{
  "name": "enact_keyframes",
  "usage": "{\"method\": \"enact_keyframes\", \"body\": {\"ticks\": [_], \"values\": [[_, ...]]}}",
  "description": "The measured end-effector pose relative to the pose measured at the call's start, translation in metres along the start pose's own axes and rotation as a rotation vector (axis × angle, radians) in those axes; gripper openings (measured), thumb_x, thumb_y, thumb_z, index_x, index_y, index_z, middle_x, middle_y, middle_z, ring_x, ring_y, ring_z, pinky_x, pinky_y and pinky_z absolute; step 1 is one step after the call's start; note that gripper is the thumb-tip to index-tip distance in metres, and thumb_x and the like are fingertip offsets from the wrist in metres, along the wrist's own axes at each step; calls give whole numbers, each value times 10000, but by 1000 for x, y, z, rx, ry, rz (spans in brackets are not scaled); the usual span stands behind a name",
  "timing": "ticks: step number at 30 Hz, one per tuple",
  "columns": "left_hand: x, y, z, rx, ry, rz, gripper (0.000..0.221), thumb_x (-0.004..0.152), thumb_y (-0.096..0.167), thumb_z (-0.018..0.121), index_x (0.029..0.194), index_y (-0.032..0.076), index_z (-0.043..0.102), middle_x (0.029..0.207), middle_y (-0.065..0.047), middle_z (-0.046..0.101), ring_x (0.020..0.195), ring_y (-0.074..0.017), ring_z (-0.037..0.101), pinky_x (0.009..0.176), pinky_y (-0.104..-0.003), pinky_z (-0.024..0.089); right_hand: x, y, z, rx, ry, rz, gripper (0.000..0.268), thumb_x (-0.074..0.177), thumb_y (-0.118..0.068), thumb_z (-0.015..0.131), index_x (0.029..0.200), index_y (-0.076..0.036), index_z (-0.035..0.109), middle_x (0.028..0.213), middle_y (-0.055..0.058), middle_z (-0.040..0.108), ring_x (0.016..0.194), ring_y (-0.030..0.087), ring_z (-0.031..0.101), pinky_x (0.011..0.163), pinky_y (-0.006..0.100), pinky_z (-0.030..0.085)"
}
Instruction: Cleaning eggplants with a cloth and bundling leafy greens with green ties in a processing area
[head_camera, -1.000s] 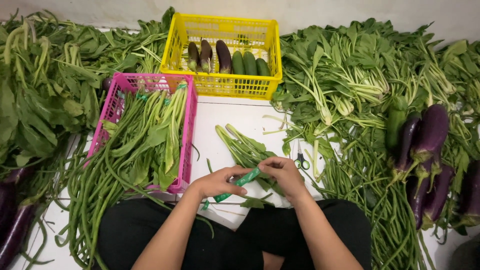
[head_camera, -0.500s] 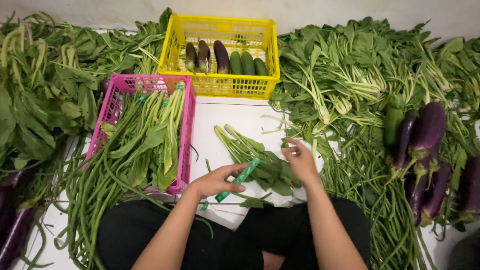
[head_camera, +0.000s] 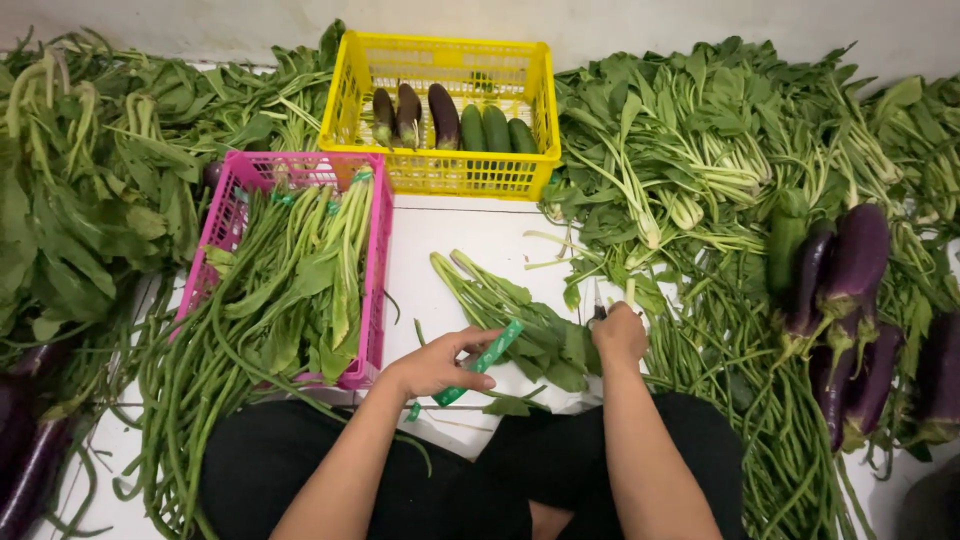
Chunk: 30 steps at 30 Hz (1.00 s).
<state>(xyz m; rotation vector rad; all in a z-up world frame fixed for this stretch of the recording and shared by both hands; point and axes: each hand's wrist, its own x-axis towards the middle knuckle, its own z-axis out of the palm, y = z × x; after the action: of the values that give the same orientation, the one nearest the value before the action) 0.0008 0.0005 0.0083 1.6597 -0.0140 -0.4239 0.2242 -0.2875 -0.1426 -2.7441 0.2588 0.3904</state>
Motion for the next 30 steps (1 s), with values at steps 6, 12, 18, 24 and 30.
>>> {"method": "enact_keyframes", "body": {"ticks": [6, 12, 18, 24, 30], "values": [[1, -2, -1, 29, -4, 9, 811, 779, 260, 872, 1511, 189, 529, 1192, -71, 591, 1121, -251, 500, 927, -451, 509, -44, -24, -33, 111, 4, 16, 427, 864, -190, 720, 1227, 25, 657, 1168, 283, 688, 1165, 503, 654, 964, 618, 524], [-3, -4, -5, 24, 10, 25, 818, 780, 272, 879, 1516, 203, 529, 1208, -76, 587, 1134, -272, 507, 952, -462, 494, -2, 4, -14, 210, 4, 37, 295, 805, -123, 669, 1047, 22, 754, 981, 291, 731, 1021, 519, 704, 831, 615, 572], [3, -12, -7, 25, 14, 68, 876, 721, 336, 915, 1508, 245, 540, 1260, -77, 584, 1169, -263, 516, 989, -467, 488, -32, -1, -77, 370, -359, -174, 413, 780, 39, 571, 1152, 44, 751, 856, 231, 771, 667, 273, 770, 539, 304, 546], [5, -11, -5, -27, 37, 120, 921, 701, 368, 923, 1511, 177, 528, 1310, -135, 549, 1202, -307, 513, 1033, -485, 466, -118, -38, -142, 649, -818, -520, 378, 830, 80, 610, 1195, -13, 642, 844, 111, 695, 550, 202, 677, 531, 255, 468], [7, -13, -9, -55, 81, 107, 962, 728, 438, 903, 1551, 177, 479, 1365, -126, 477, 1249, -297, 499, 1031, -478, 461, -122, -50, -136, 343, -996, -618, 497, 770, -221, 887, 1173, -25, 673, 930, 150, 748, 724, 262, 671, 674, 370, 550]]}}
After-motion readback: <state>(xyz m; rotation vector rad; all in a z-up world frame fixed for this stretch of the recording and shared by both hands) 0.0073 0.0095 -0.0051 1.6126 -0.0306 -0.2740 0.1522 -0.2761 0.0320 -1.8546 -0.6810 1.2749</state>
